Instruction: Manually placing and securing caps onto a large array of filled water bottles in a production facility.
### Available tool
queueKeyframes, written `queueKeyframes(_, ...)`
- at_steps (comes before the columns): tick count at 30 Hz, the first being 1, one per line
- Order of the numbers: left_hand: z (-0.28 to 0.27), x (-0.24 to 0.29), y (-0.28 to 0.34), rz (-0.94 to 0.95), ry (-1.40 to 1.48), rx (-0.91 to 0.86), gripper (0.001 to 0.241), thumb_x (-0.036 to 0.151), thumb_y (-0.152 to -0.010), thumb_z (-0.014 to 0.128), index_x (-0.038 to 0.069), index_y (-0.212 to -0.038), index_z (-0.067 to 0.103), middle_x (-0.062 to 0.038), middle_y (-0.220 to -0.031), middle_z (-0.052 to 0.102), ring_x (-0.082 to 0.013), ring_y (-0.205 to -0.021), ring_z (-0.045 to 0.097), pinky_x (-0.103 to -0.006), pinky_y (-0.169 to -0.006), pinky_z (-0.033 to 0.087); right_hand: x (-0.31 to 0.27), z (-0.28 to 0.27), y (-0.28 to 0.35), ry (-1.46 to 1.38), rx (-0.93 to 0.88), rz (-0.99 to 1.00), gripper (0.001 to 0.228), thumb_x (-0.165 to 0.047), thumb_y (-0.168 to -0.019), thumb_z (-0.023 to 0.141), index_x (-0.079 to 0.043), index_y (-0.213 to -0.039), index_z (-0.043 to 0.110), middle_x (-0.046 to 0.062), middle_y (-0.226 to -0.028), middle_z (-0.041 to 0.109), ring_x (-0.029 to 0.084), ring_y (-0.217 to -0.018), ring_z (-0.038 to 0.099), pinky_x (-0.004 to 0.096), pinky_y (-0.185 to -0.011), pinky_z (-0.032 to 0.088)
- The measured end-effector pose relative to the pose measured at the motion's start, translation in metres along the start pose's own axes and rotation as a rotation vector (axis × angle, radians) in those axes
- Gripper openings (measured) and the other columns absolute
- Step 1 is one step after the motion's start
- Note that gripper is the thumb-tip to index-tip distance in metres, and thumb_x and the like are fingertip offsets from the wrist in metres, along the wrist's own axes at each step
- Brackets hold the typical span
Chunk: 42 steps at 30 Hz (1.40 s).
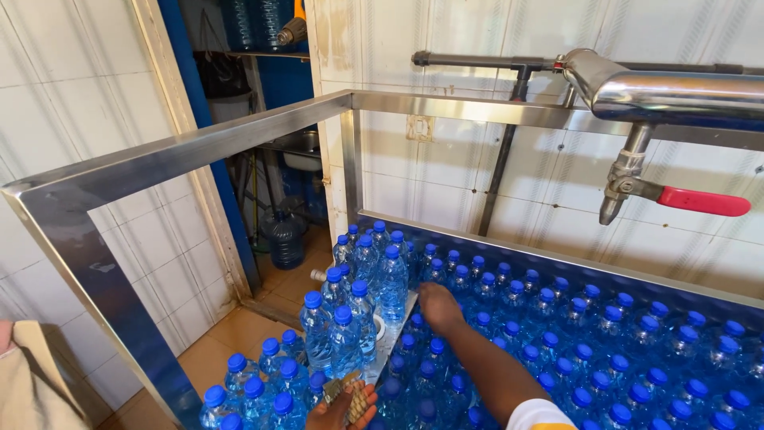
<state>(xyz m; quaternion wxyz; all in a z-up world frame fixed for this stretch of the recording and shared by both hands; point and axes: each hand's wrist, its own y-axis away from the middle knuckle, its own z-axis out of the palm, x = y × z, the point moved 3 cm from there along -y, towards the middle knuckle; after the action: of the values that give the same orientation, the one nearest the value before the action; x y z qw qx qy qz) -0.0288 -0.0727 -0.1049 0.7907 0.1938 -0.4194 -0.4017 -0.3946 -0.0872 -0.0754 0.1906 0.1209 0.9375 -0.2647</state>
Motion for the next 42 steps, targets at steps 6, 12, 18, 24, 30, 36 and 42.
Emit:
queueKeyframes(6,0.0,-0.001,-0.002,0.024,-0.029,-0.01,0.045,0.014,-0.112,0.066,-0.014,-0.146,0.067,-0.037,-0.141,0.076,-0.0516,-0.123,0.073,-0.06,-0.1,0.062,-0.002,0.01,0.032,0.142,-0.474,0.111,0.082,-0.056,-0.118,0.029,-0.006,-0.178,0.005,0.017,-0.187,0.006,0.031,-0.174,0.005,0.046,-0.14,0.005)
queueKeyframes(12,0.008,0.008,0.022,0.103,-0.07,0.018,0.041,0.016,-0.115,0.062,-0.013,-0.144,0.072,-0.032,-0.137,0.079,-0.0466,-0.118,0.076,-0.0554,-0.096,0.063,-0.075,-0.014,0.059,0.154,-0.649,-0.036,0.079,-0.054,-0.117,0.027,-0.011,-0.178,0.0,0.013,-0.188,-0.007,0.029,-0.175,-0.007,0.048,-0.139,-0.002)
queueKeyframes(18,0.02,0.011,0.042,0.166,-0.102,0.037,0.039,0.016,-0.115,0.064,-0.011,-0.141,0.075,-0.028,-0.136,0.081,-0.0425,-0.119,0.076,-0.0549,-0.095,0.064,-0.08,-0.01,0.05,0.061,-0.628,0.057,0.074,-0.047,-0.119,0.026,-0.007,-0.178,0.008,0.013,-0.188,0.005,0.026,-0.175,0.0,0.05,-0.138,-0.008)
queueKeyframes(24,0.02,0.008,0.033,0.213,-0.126,0.01,0.045,0.021,-0.115,0.061,-0.011,-0.144,0.074,-0.026,-0.141,0.079,-0.041,-0.128,0.074,-0.0543,-0.1,0.063,-0.12,-0.024,0.093,0.148,-0.879,-0.088,0.084,-0.056,-0.115,0.02,-0.008,-0.177,-0.01,0.01,-0.187,-0.019,0.028,-0.173,-0.019,0.05,-0.139,-0.009)
queueKeyframes(30,0.031,0.011,0.074,0.437,-0.268,0.158,0.054,0.017,-0.1,0.08,-0.014,-0.142,0.071,-0.026,-0.133,0.079,-0.0406,-0.12,0.077,-0.0472,-0.101,0.067,-0.122,-0.024,0.089,-0.272,-0.303,-0.124,0.083,-0.066,-0.111,0.034,-0.011,-0.173,0.033,0.016,-0.182,0.032,0.031,-0.172,0.018,0.056,-0.137,0.008)
queueKeyframes(36,0.036,-0.011,0.045,0.516,-0.036,-0.114,0.031,0.003,-0.104,0.068,-0.005,-0.132,0.077,-0.015,-0.132,0.079,-0.0275,-0.121,0.072,-0.045,-0.101,0.057,-0.223,-0.07,0.133,-0.775,-0.239,0.204,0.048,-0.032,-0.074,0.104,-0.016,-0.106,0.072,-0.001,-0.098,0.072,0.011,-0.091,0.066,0.028,-0.08,0.058)
queueKeyframes(42,0.06,-0.015,0.089,0.42,0.032,-0.05,0.028,-0.006,-0.103,0.071,-0.02,-0.127,0.075,-0.03,-0.123,0.079,-0.0408,-0.11,0.073,-0.0547,-0.095,0.065,-0.206,-0.077,0.141,-0.786,-0.104,0.295,0.014,0.003,-0.09,0.089,-0.007,-0.093,0.08,0.006,-0.084,0.08,0.014,-0.077,0.083,0.029,-0.059,0.057)
